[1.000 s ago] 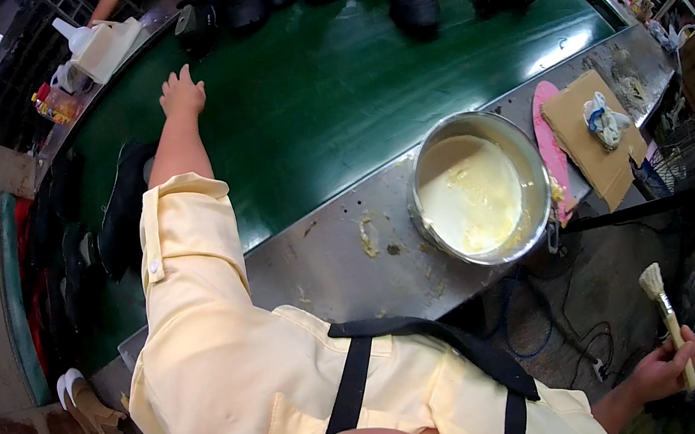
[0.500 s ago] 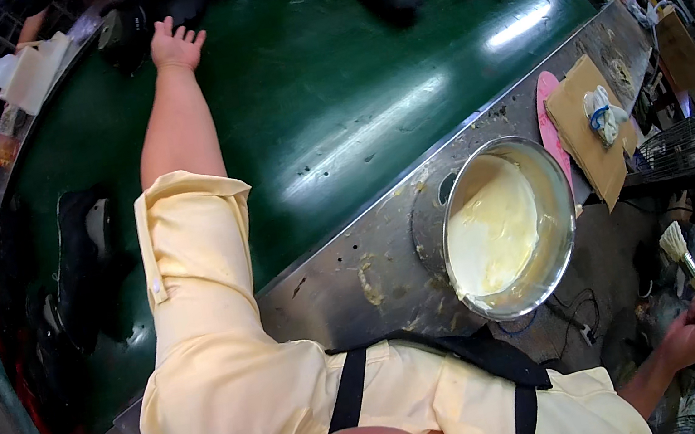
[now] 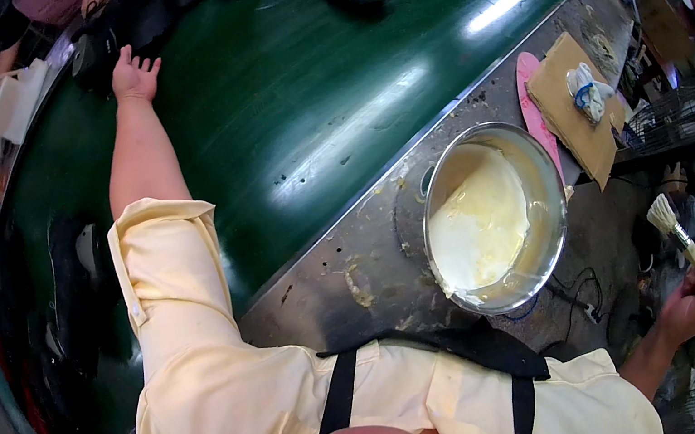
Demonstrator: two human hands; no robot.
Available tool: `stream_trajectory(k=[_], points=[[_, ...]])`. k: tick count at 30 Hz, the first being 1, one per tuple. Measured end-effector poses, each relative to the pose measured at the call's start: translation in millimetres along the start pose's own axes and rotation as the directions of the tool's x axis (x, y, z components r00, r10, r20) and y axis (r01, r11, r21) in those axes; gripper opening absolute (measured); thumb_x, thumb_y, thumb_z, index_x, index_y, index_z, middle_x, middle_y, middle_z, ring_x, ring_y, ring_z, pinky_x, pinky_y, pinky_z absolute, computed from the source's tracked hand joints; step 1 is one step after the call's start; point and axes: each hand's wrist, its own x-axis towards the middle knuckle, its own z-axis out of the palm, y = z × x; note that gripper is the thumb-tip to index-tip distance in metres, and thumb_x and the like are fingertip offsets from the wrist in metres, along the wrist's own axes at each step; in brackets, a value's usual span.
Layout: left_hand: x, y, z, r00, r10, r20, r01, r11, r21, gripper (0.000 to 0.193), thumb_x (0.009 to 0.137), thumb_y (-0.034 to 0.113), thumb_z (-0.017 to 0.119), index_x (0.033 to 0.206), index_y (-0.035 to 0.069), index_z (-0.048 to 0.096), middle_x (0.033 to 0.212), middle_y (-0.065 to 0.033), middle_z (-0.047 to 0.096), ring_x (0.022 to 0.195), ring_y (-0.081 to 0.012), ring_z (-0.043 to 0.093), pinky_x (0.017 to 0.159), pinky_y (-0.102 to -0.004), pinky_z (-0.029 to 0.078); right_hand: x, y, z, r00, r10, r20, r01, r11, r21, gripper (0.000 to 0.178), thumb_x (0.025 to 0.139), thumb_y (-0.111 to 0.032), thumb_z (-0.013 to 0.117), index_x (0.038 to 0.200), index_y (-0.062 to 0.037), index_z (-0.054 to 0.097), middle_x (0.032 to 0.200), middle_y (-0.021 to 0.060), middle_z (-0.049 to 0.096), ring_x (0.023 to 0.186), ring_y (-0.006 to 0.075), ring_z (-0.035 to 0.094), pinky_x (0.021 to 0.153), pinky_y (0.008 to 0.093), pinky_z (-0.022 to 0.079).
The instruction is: The person applies glue to the inner surface of shoe soles using a brush and then places the components onto a moving conveyor belt.
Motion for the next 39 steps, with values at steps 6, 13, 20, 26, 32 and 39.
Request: stream_trajectory(k=[6, 13, 20, 26, 32, 39], points=[[18.4, 10.9, 2.8, 0.999, -0.046, 0.009, 0.046, 0.999, 0.014, 0.064, 0.092, 0.031, 0.049, 0.141, 0.003, 0.019, 0.150, -0.0092, 0.009, 0.137, -0.0291, 0.011, 0.105, -0.0474, 0.024, 4.4, 0.3, 7.8, 1.000, 0.001, 0.009, -0.002, 0.999, 0.039, 0.030, 0.093, -0.022, 0.046, 0.100, 0.0041, 0.059, 0.069, -0.0005, 0.044, 0.061, 0.0054, 0.037, 0.056, 0.0183, 0.029], [30.5, 1.9, -6.7, 0.999, -0.042, 0.013, 0.042, 0.999, 0.032, 0.059, 0.091, 0.030, 0.051, 0.138, 0.003, 0.026, 0.144, -0.0079, 0.023, 0.129, -0.0268, 0.025, 0.096, -0.0434, 0.034, 3.2, -2.9, 29.9, 1.000, 0.006, -0.012, -0.006, 1.000, 0.020, 0.032, 0.093, -0.023, 0.044, 0.099, 0.0050, 0.059, 0.067, -0.0011, 0.041, 0.061, 0.0054, 0.037, 0.056, 0.0188, 0.029], [36.8, -7.7, -2.5, 0.981, 0.061, -0.182, -0.069, 0.997, -0.034, 0.030, 0.088, 0.020, 0.057, 0.113, 0.003, 0.052, 0.111, -0.0045, 0.051, 0.097, -0.0184, 0.048, 0.081, -0.0387, 0.042, 4.1, -3.5, 33.0, 1.000, -0.006, 0.027, 0.005, 1.000, 0.031, 0.032, 0.093, -0.024, 0.045, 0.099, 0.0049, 0.059, 0.067, -0.0012, 0.040, 0.062, 0.0059, 0.037, 0.058, 0.0191, 0.030], [38.8, -13.6, -11.8, 0.988, 0.049, -0.149, -0.060, 0.995, -0.074, 0.018, 0.088, 0.017, 0.058, 0.098, 0.003, 0.056, 0.093, -0.0031, 0.056, 0.083, -0.0171, 0.054, 0.077, -0.0369, 0.045, 6.4, 0.5, 28.7, 1.000, -0.007, 0.029, 0.006, 0.999, 0.045, 0.032, 0.093, -0.023, 0.046, 0.100, 0.0054, 0.059, 0.067, -0.0008, 0.042, 0.062, 0.0062, 0.039, 0.059, 0.0187, 0.032], [36.6, -18.6, -8.8, 0.893, -0.022, -0.449, 0.086, 0.989, 0.123, 0.023, 0.087, 0.019, 0.059, 0.085, -0.004, 0.054, 0.073, -0.0081, 0.058, 0.056, -0.0170, 0.056, 0.048, -0.0281, 0.051, 10.9, 16.5, 14.1, 0.996, -0.063, 0.058, 0.069, 0.991, -0.114, 0.024, 0.093, -0.015, 0.044, 0.107, 0.0014, 0.056, 0.094, 0.0056, 0.057, 0.065, 0.0082, 0.042, 0.061, 0.0173, 0.037], [57.3, -5.6, -3.1, 0.850, -0.009, -0.527, 0.176, 0.947, 0.268, 0.019, 0.084, 0.021, 0.065, 0.084, 0.003, 0.059, 0.071, -0.0030, 0.064, 0.053, -0.0131, 0.057, 0.046, -0.0242, 0.043, 19.1, 18.6, 14.2, 0.966, -0.199, 0.164, 0.243, 0.919, -0.311, 0.022, 0.091, -0.007, 0.047, 0.113, -0.0035, 0.050, 0.101, 0.0075, 0.058, 0.075, 0.0120, 0.050, 0.066, 0.0201, 0.044]])
